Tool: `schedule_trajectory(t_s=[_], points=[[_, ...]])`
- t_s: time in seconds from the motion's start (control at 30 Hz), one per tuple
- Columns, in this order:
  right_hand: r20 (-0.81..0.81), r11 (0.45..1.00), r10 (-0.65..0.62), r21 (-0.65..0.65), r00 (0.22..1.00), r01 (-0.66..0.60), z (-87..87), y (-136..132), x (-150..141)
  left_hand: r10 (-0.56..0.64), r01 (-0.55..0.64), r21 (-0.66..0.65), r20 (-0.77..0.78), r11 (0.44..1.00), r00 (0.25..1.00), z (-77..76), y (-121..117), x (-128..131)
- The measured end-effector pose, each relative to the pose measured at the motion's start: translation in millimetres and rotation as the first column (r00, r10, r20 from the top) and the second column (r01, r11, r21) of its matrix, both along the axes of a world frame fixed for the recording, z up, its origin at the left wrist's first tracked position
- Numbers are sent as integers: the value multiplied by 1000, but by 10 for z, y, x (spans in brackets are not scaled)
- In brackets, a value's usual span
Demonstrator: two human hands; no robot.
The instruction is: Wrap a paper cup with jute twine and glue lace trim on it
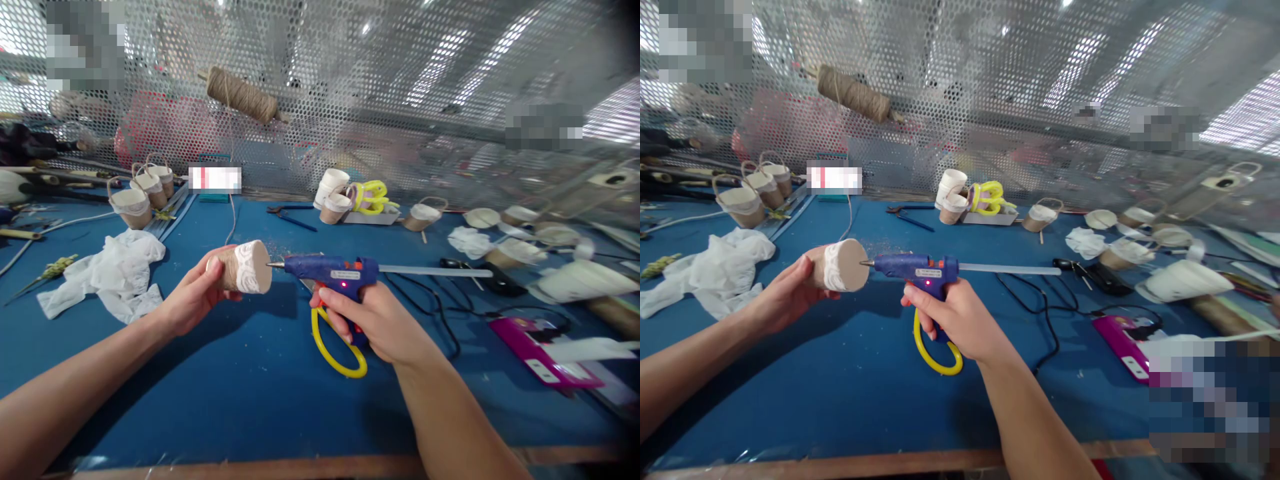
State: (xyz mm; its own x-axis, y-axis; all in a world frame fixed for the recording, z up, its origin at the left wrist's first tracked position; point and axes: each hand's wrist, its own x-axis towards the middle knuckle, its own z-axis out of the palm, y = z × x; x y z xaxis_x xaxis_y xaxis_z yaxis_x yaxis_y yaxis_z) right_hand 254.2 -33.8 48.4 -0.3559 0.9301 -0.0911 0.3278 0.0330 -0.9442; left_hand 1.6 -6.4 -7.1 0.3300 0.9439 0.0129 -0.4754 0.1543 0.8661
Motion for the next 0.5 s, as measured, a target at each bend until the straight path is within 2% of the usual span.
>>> schedule_trajectory(t_s=[0.13, 0.3, 0.4, 0.5], points=[[50, 998, -39, 49, 998, 36, 17, -16, 11, -121, 121, 26, 5, 992, 993, -26, 13, -29], [155, 983, -128, 148, 980, 105, 49, -30, 43, -147, 143, 47, 97, 989, 984, 24, 3, -28], [152, 980, -145, 157, 978, 121, 56, -23, 52, -184, 181, 40, 107, 983, 977, 33, -3, -28], [190, 983, -149, 133, 970, 125, 67, -16, 47, -171, 168, 39, 103, 985, 980, 32, -3, -29]])
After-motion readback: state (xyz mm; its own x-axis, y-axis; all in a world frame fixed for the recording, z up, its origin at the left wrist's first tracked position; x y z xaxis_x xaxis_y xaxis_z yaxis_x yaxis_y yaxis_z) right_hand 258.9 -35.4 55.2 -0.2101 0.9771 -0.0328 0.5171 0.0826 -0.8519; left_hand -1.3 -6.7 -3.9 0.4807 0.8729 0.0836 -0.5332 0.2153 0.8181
